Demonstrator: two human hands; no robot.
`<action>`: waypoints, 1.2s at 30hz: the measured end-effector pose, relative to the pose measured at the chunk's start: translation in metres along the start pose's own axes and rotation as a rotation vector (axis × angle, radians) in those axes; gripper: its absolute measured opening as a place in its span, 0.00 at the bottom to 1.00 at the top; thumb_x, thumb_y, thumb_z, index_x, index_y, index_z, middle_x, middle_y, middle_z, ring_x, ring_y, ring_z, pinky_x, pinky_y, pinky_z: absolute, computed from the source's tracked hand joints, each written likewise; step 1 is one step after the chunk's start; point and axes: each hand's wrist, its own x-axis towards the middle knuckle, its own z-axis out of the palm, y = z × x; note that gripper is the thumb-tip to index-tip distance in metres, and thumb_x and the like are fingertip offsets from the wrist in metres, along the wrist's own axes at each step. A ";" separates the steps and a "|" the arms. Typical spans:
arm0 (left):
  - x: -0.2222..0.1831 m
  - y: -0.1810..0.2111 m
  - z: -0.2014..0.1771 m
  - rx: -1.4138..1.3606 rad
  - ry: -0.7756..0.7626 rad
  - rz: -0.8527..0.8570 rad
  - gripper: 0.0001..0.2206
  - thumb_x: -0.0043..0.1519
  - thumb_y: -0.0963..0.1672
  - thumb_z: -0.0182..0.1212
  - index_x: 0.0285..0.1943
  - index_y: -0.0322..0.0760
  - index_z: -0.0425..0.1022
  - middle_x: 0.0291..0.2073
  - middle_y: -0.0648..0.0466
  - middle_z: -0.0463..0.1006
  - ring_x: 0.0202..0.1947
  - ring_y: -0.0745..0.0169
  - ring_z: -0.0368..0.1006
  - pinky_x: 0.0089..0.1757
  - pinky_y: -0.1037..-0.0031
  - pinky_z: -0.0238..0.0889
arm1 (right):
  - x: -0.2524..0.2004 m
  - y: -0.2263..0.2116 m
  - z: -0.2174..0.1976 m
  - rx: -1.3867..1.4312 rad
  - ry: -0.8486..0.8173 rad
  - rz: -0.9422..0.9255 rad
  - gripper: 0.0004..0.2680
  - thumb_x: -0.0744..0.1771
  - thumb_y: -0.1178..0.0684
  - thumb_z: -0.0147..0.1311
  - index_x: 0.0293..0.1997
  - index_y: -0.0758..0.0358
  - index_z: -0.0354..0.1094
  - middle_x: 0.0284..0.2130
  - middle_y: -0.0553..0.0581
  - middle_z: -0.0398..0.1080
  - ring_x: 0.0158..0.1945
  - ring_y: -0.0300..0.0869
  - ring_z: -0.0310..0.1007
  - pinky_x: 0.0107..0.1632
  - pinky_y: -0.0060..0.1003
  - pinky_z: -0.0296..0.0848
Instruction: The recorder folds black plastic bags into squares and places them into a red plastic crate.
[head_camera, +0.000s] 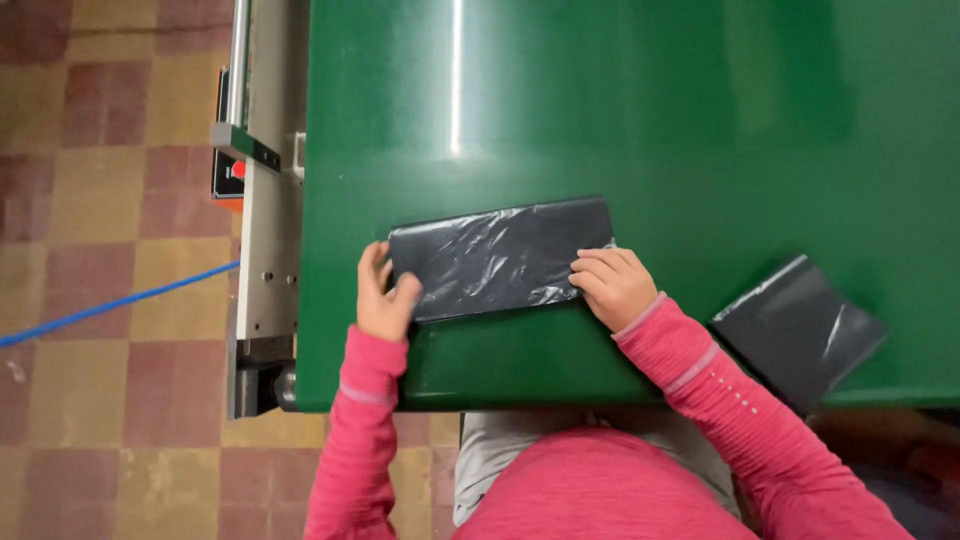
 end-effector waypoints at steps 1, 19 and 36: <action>-0.012 0.031 0.012 0.386 -0.001 0.245 0.34 0.62 0.55 0.61 0.68 0.28 0.58 0.62 0.40 0.67 0.63 0.42 0.63 0.58 0.57 0.61 | -0.004 0.000 0.003 -0.024 -0.012 -0.008 0.09 0.59 0.63 0.60 0.39 0.61 0.71 0.43 0.53 0.75 0.55 0.47 0.74 0.57 0.45 0.70; 0.058 -0.055 0.050 0.237 -0.797 -0.424 0.21 0.59 0.53 0.46 0.40 0.40 0.82 0.41 0.56 0.83 0.40 0.66 0.78 0.41 0.77 0.71 | -0.085 -0.049 0.082 0.823 -0.185 0.655 0.10 0.68 0.57 0.51 0.54 0.65 0.71 0.47 0.61 0.75 0.51 0.49 0.76 0.60 0.45 0.73; 0.001 -0.011 0.152 1.405 0.109 0.549 0.15 0.61 0.50 0.64 0.36 0.35 0.68 0.37 0.42 0.72 0.39 0.32 0.72 0.34 0.51 0.64 | -0.081 -0.022 0.102 0.913 0.083 1.338 0.10 0.72 0.52 0.51 0.49 0.72 0.65 0.34 0.64 0.71 0.35 0.49 0.71 0.40 0.44 0.72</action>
